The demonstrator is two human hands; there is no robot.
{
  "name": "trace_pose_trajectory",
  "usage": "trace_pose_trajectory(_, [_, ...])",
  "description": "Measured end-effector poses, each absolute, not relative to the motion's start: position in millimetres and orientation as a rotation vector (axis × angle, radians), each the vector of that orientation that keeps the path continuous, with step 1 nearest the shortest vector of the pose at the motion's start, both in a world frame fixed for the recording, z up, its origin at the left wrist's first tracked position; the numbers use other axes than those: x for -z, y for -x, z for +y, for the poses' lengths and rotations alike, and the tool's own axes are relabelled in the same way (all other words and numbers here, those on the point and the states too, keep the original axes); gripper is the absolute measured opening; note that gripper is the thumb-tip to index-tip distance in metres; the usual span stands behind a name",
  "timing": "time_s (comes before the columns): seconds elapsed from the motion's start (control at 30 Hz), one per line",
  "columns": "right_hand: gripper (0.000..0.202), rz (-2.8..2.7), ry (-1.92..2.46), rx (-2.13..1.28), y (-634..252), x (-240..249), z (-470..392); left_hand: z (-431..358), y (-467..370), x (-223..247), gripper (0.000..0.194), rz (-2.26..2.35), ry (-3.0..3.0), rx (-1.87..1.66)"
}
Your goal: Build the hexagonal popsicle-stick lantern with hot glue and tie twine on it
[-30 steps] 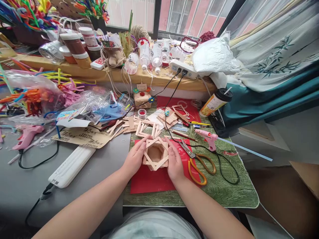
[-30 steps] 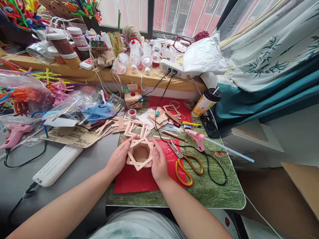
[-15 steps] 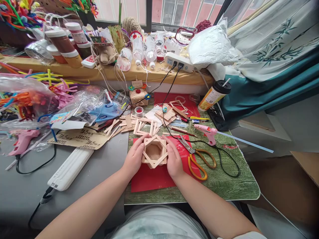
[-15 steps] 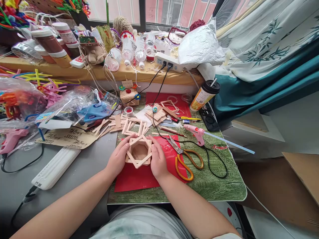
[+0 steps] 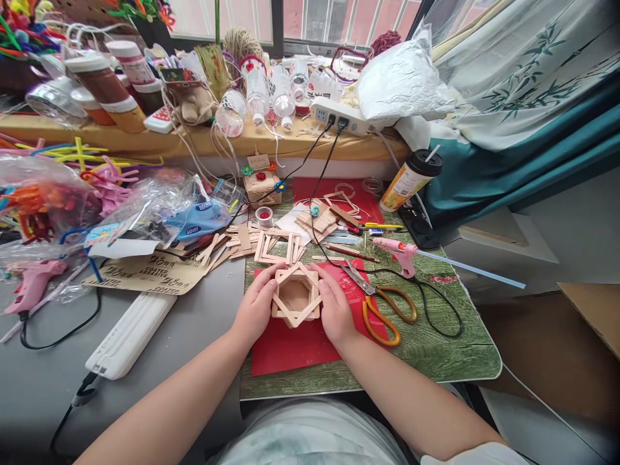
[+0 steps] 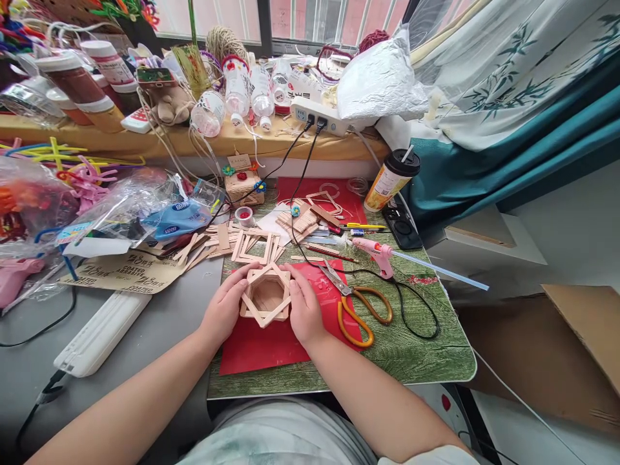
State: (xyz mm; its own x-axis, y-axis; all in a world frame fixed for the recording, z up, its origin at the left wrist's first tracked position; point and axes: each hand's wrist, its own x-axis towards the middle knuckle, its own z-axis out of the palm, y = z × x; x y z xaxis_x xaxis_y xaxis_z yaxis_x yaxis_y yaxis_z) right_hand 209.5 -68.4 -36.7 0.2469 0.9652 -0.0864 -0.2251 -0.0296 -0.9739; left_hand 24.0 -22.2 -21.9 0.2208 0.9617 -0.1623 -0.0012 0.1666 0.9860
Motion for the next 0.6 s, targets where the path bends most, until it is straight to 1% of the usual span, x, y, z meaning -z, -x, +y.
trace_pose_trajectory(0.6, [0.042, -0.883, 1.21, -1.149, -211.1, 41.8, -66.1, -21.4, -25.4, 19.9, 0.044, 1.074, -1.161, -0.936])
